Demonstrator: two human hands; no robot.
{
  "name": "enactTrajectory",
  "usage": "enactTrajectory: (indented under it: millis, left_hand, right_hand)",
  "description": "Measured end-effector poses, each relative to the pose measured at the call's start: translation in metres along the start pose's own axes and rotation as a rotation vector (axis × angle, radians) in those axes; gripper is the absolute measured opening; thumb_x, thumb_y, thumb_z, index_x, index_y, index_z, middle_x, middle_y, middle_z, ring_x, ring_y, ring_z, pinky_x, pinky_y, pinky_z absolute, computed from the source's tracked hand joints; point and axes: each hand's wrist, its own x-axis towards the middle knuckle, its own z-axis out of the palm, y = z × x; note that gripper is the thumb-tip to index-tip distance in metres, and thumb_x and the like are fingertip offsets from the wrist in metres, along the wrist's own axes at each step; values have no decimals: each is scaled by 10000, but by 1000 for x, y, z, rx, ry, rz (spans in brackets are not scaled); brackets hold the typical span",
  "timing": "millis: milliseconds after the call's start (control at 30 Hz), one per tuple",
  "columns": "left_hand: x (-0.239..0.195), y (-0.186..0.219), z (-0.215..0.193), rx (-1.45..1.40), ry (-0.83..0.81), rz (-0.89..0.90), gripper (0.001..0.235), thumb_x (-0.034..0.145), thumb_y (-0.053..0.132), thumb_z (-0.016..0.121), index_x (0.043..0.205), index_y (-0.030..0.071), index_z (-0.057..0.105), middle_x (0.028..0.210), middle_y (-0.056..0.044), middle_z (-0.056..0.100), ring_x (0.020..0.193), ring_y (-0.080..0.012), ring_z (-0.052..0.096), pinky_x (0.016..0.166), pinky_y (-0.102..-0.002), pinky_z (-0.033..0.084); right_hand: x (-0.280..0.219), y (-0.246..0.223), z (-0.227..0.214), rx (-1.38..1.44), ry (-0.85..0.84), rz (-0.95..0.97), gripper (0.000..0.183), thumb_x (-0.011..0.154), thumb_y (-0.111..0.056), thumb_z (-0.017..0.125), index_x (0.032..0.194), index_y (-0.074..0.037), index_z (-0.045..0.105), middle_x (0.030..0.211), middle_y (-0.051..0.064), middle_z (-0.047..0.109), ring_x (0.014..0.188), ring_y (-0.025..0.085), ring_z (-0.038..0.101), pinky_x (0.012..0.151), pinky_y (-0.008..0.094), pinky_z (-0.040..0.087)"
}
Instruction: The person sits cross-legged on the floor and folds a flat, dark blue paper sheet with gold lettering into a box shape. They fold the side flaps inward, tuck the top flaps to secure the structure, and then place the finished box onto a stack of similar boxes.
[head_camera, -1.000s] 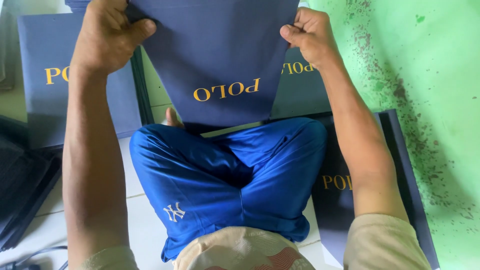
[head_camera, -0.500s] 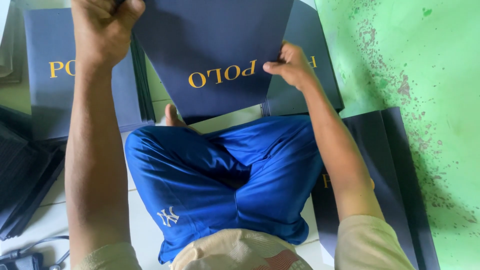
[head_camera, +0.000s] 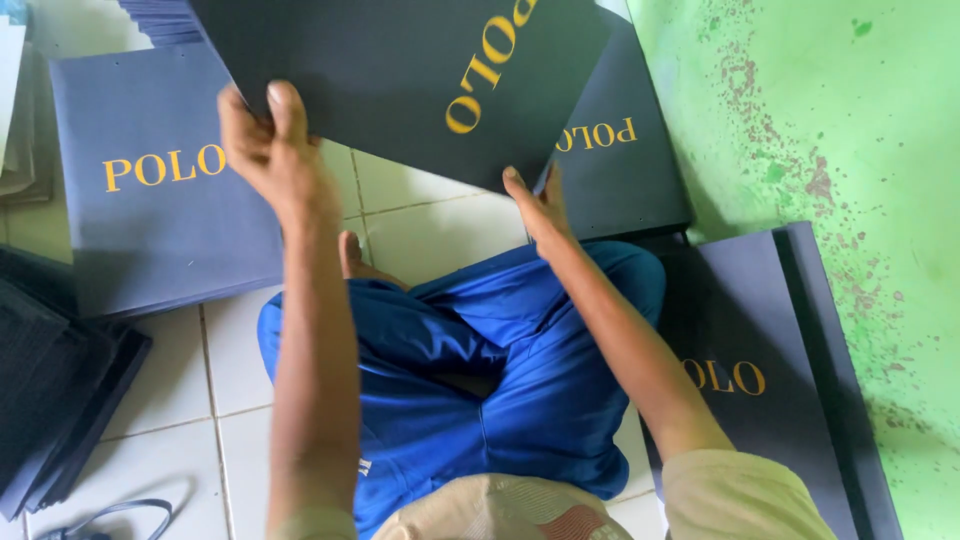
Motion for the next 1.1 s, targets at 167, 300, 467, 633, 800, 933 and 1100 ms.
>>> enactTrajectory:
  millis: [167,300,467,633,800,933,1100]
  left_hand:
    - [-79,-86,11,-171,334,-248,90,983,111,693,982,123,604,744,-9,598,525,-92,593,473,-212,554]
    - [-155,-109,46,-377,338,-500,217,962,-31,686,1076,136,606,890,-21,626,710,-139,687,693,-314,642]
    - [-200,-108,38,-364,186,-664,399,937,-116,671,1238,136,602,1044,-9,684,922,-154,672,911,-477,632]
    - [-158,-142,-24,-504,-102,-794,525,770,-56,811,1230,132,643,1070,-99,721,925,-298,742,852,-529,657]
    - [-61,-40,-66,-966,218,-1005,841,686,633,730,1256,19,649,1299,-222,659,1199,-438,666,1068,-607,557]
    - [-11,-67,-99,-404,154,-1099,973,612,731,684,1254,-1,681,1101,-200,749,930,-346,762,939,-476,664]
    - [1,-86,-111,253,-482,-948,251,908,131,767,1118,0,726,814,-114,717,693,-183,753,626,-365,667]
  right_hand:
    - [6,49,-1,617,-383,532,945,880,-764,590,1495,-190,160,1576,273,224,1394,506,389,1019,757,373]
    - [59,108,-17,832,-387,402,663,807,-698,740,1163,-154,611,1110,103,768,971,324,753,961,580,596]
    - [69,115,-23,827,-180,361,395,901,-236,838,1216,-75,664,1155,154,723,1037,389,740,945,581,604]
    - [72,124,-26,811,-95,314,466,925,-41,799,1338,-120,599,1210,154,696,1066,415,727,874,635,625]
    - [43,78,-9,696,-188,243,348,872,66,808,1167,-52,666,1059,149,732,968,357,744,868,571,620]
    - [20,38,1,472,-267,225,377,849,38,824,1173,-47,651,1038,140,709,970,330,731,863,555,628]
    - [78,41,-12,112,-422,34,566,745,17,877,1264,-50,661,1131,60,708,1055,227,684,926,424,610]
